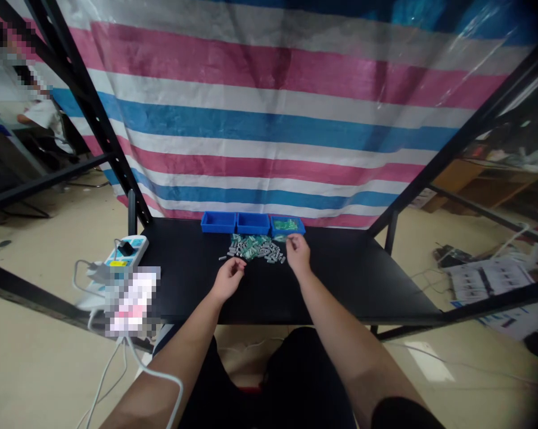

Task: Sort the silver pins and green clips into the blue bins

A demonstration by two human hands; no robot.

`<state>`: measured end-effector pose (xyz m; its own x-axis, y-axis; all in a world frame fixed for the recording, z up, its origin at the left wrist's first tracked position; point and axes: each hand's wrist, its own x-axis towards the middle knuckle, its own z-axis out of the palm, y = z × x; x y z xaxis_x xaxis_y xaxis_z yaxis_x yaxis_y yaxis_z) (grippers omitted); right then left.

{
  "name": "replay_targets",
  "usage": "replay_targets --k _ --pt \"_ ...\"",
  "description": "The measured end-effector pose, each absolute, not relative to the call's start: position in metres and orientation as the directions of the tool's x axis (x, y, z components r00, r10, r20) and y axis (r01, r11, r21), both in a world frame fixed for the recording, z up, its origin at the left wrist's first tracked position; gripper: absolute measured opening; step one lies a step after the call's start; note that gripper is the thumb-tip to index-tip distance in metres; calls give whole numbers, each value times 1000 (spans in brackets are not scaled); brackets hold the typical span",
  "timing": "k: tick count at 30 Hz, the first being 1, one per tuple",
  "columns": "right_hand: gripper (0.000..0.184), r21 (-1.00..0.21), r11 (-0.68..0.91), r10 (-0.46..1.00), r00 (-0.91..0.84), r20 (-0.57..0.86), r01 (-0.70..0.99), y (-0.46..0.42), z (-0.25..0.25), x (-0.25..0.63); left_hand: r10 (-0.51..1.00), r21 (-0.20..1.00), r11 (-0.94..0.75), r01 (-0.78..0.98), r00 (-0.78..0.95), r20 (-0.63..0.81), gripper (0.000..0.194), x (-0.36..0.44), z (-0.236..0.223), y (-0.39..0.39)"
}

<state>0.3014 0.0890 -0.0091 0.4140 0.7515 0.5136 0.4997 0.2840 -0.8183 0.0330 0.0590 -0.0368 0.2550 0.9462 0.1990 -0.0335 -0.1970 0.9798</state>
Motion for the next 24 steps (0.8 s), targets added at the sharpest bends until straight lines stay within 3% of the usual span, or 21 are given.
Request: replay_targets --k 5,10,13,16,20,22,24 --pt "26 -666 163 699 391 599 728 143 23 356 948 981 -175 -82 256 191 15 34 -35 60" --pt "22 -411 -88 878 266 399 907 162 24 372 954 982 -150 -118 244 176 14 34 -35 62" --pt "20 -305 -156 898 264 352 939 163 22 371 957 981 -144 -128 236 171 14 35 -34 61" --pt "34 -276 -128 870 241 430 953 163 25 365 957 980 -138 -145 236 170 14 35 -33 61" --pt "61 -223 67 848 62 526 973 165 25 351 957 979 -126 -158 239 162 14 35 -32 62" --pt "66 -193 74 910 13 415 978 168 20 344 957 980 -117 -159 246 154 15 34 -32 63" --pt "67 -175 54 976 -15 216 983 173 13 339 957 981 -112 -159 250 149 15 33 -32 62"
